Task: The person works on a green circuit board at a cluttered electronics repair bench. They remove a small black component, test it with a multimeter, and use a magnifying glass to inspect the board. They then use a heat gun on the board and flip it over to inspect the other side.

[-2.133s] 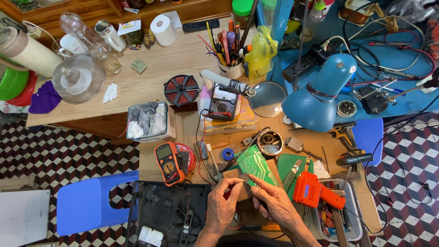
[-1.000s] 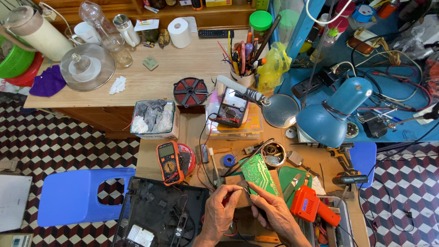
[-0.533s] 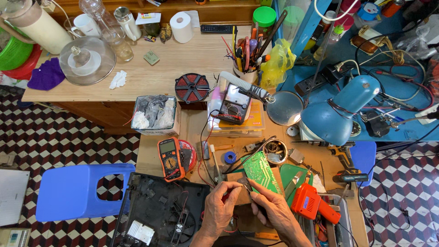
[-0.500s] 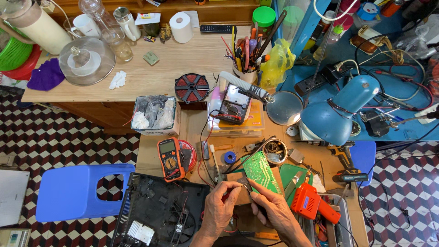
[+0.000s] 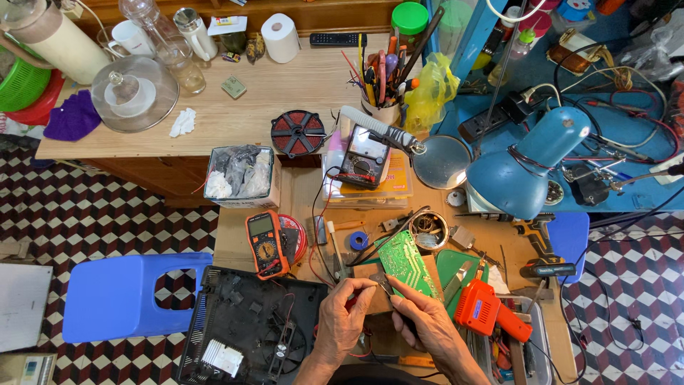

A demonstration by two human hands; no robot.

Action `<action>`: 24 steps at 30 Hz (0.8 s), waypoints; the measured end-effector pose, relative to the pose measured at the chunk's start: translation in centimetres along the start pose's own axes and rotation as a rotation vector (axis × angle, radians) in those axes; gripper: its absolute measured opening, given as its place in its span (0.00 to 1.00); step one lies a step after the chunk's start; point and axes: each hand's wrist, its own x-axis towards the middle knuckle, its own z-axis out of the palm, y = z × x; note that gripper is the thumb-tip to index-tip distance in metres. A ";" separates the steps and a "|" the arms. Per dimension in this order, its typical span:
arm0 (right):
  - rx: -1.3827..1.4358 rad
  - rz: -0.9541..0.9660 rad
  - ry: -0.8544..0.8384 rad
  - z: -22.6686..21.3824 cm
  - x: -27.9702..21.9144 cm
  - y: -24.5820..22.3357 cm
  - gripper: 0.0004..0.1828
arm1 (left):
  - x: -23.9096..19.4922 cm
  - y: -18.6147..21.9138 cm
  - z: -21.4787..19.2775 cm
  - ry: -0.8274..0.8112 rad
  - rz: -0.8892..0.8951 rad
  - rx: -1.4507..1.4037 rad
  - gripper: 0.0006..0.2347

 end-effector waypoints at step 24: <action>0.015 -0.022 -0.013 -0.2 -0.3 0.2 0.30 | -0.1 -0.5 0.1 -0.010 0.014 -0.007 0.06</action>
